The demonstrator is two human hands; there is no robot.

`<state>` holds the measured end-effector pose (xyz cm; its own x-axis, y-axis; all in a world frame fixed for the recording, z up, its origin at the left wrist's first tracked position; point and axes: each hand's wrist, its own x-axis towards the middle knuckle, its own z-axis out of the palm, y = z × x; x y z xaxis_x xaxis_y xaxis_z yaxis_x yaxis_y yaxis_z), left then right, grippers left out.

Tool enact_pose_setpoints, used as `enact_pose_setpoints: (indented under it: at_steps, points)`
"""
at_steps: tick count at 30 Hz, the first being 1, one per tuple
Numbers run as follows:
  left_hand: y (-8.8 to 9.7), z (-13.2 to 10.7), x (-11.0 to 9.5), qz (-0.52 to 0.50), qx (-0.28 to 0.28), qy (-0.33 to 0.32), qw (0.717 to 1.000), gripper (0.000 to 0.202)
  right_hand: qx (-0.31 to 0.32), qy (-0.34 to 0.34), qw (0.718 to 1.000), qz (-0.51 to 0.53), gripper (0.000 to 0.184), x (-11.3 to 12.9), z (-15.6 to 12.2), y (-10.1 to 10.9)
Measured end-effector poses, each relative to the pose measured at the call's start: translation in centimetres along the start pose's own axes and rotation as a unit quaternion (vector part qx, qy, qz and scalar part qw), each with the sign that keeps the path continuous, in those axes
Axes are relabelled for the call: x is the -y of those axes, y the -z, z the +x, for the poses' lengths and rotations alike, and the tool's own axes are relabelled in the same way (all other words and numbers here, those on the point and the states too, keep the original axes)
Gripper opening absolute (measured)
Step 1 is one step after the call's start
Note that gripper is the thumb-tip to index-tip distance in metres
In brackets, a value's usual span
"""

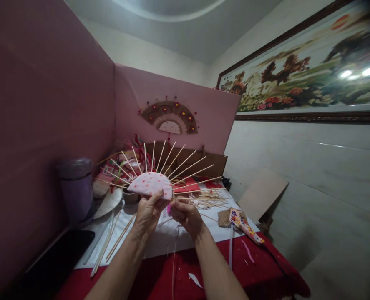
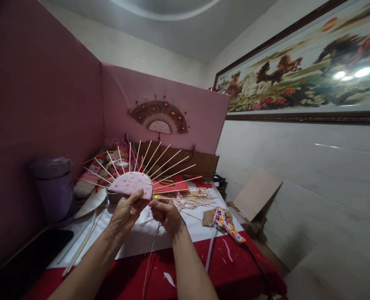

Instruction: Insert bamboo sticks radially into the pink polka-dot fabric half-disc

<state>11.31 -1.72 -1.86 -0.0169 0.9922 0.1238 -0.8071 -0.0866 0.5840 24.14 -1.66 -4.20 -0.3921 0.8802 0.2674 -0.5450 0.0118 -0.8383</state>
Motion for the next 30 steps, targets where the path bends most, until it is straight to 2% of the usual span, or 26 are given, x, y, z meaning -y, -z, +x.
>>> enact_pose_setpoints:
  at_steps: [8,16,22,30]
  points:
    - [-0.16,-0.25,0.14,-0.012,0.001,0.002,1.0,0.027,0.004,0.0,1.0,0.009,0.017,-0.08,0.12,0.21]
    - [0.13,-0.06,0.18,-0.029,0.008,0.008,1.0,0.021,0.002,-0.005,0.997,0.077,0.013,-0.24,0.12,0.52]
    - [0.11,-0.08,0.3,-0.032,0.009,0.007,0.999,0.021,0.003,-0.045,0.997,0.058,0.012,-0.35,0.23,0.36]
    - [0.2,-0.06,0.45,-0.025,0.004,0.006,1.0,0.019,0.018,-0.037,0.997,0.066,0.014,-0.48,0.29,0.17]
